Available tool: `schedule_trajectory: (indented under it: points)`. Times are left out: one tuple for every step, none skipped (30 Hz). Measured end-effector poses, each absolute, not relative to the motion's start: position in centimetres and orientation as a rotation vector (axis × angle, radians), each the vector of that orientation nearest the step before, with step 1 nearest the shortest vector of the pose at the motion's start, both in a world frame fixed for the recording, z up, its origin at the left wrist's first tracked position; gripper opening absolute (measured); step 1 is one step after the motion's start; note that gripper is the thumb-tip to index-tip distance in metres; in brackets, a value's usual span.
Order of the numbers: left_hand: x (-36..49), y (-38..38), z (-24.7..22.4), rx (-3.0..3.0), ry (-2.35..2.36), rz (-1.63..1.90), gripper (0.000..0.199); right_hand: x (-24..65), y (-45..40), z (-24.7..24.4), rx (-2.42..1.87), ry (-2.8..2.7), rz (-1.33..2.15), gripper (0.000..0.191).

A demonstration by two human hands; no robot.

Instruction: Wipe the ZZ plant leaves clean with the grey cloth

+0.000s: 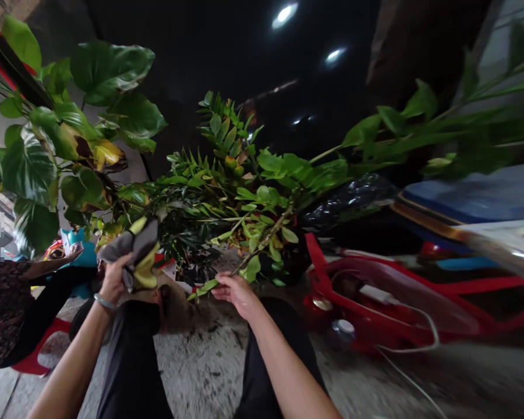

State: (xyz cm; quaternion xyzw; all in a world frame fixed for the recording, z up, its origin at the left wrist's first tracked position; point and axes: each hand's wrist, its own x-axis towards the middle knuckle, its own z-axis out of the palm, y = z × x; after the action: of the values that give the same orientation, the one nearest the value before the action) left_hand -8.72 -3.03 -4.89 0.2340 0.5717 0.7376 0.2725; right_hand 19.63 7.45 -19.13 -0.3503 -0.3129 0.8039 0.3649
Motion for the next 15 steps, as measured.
schedule_trajectory:
  points:
    - [-8.1, -3.3, -6.2, 0.603, 1.55, 1.916, 0.039, 19.6, 7.4, -19.2, -0.908, -0.809, 2.059, 0.016]
    - [-7.6, -3.8, -7.3, 0.577, 1.55, 1.845, 0.039, 19.7, 7.4, -19.4, -0.918, -0.814, 2.052, 0.016]
    - [-7.3, -4.3, -8.1, 0.549, 1.542, 1.805, 0.038, 19.9, 7.4, -19.5, -0.932, -0.819, 2.045, 0.017]
    - [-7.2, -4.8, -8.4, 0.529, 1.531, 1.81, 0.039, 20.0, 7.4, -19.7, -0.944, -0.822, 2.041, 0.018]
    - [-7.3, -5.2, -8.3, 0.523, 1.525, 1.854, 0.039, 20.2, 7.4, -19.9, -0.951, -0.826, 2.041, 0.018]
    - [-7.6, -5.3, -7.6, 0.528, 1.523, 1.92, 0.04, 20.4, 7.5, -20.0, -0.955, -0.827, 2.04, 0.019]
    - [-8.0, -5.3, -6.5, 0.542, 1.515, 1.994, 0.041, 20.5, 7.5, -20.0, -0.964, -0.823, 2.037, 0.019]
    - [-8.5, -5.0, -5.2, 0.564, 1.496, 2.07, 0.041, 20.5, 7.6, -20.0, -0.976, -0.817, 2.032, 0.019]
    - [-8.9, -4.5, -3.8, 0.593, 1.466, 2.143, 0.041, 20.4, 7.6, -19.9, -0.988, -0.807, 2.026, 0.018]
    - [-9.2, -3.9, -2.6, 0.629, 1.434, 2.207, 0.04, 20.3, 7.6, -19.7, -0.997, -0.796, 2.021, 0.018]
    - [-9.4, -3.2, -1.7, 0.665, 1.414, 2.248, 0.039, 20.0, 7.5, -19.6, -1.002, -0.784, 2.016, 0.017]
    - [-9.4, -2.5, -1.3, 0.699, 1.408, 2.264, 0.038, 19.8, 7.5, -19.4, -1.002, -0.772, 2.015, 0.017]
    - [-9.3, -1.9, -1.5, 0.731, 1.417, 2.255, 0.038, 19.5, 7.4, -19.2, -0.989, -0.764, 2.019, 0.018]
    - [-8.9, -1.5, -2.2, 0.754, 1.445, 2.216, 0.04, 19.3, 7.4, -19.1, -0.971, -0.76, 2.026, 0.018]
    - [-8.5, -1.4, -3.4, 0.753, 1.489, 2.144, 0.041, 19.2, 7.3, -19.1, -0.958, -0.758, 2.03, 0.018]
